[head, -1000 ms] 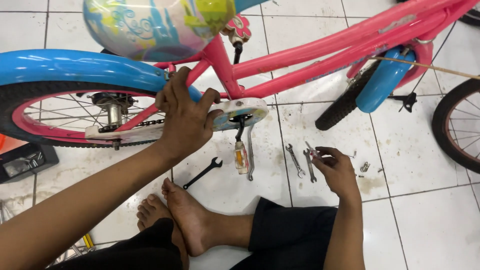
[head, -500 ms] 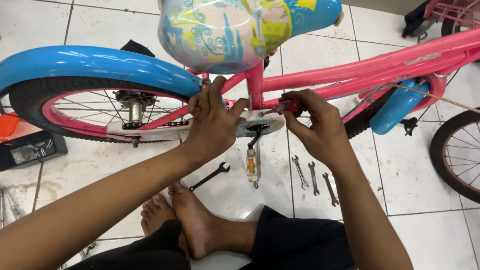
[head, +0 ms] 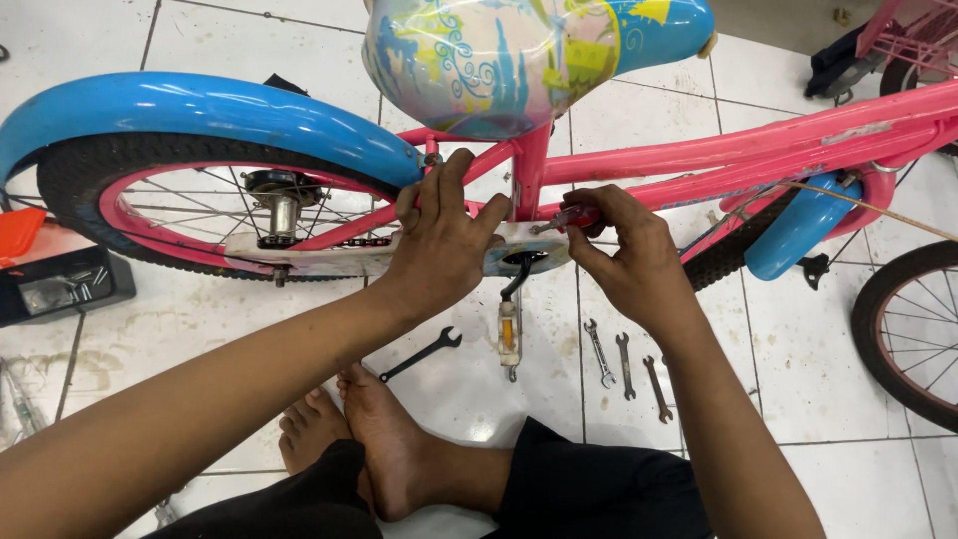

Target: The person uses a wrench to tighten a bolt on the chain guard of a pink bicycle. They then use a screwdriver to tighten a screw on the chain guard near the seat post.

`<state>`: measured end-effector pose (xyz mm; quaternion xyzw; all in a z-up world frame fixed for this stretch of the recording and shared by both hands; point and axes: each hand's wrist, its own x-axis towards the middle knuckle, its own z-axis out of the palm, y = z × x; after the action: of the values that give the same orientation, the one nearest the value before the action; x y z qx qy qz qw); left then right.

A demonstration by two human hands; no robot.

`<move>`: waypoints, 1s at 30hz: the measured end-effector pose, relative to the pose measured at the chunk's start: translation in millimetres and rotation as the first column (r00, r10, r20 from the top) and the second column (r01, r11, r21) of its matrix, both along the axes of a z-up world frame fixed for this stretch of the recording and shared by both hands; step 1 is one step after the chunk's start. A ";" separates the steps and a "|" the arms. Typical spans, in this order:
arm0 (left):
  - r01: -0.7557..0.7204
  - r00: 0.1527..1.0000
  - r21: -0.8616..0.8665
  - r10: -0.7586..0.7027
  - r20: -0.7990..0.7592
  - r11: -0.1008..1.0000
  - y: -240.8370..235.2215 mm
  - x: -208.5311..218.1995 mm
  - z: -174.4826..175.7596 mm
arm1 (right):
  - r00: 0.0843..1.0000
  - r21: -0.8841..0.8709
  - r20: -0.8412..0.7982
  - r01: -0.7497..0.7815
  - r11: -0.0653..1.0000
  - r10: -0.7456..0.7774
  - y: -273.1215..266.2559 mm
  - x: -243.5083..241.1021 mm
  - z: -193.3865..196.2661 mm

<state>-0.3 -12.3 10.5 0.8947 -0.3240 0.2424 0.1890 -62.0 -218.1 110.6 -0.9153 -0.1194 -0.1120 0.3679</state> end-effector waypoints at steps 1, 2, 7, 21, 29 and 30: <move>-0.011 1.000 0.010 0.010 0.017 1.000 -0.1 0.4 -1.3 | 1.000 0.005 -0.001 0.002 1.000 -0.002 0.2 -0.2 -0.6; -0.021 0.999 0.020 0.021 0.034 1.000 -0.2 1.0 -2.4 | 1.000 0.010 -0.003 0.004 1.000 -0.004 0.4 -0.4 -1.2; -0.015 1.000 0.011 0.015 0.023 1.000 0.6 -0.8 3.8 | 1.000 -0.023 0.005 0.000 1.000 0.000 0.7 1.5 1.4; -0.003 1.000 0.006 0.003 -0.004 1.000 0.7 0.2 2.0 | 0.999 -0.075 -0.030 -0.034 0.997 0.032 2.5 5.1 14.1; -0.007 1.000 0.010 0.006 0.012 1.000 1.1 -2.4 6.4 | 0.999 -0.086 -0.029 -0.031 0.996 0.029 -1.5 5.4 5.7; -0.009 1.000 0.010 0.009 0.011 1.000 0.9 -1.9 5.3 | 0.999 -0.086 -0.030 -0.034 0.996 0.031 -1.7 5.6 4.8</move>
<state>-2.2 -11.4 15.8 0.8958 -0.3222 0.2467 0.1815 -56.3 -219.9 115.4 -0.9298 -0.1339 -0.0878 0.3315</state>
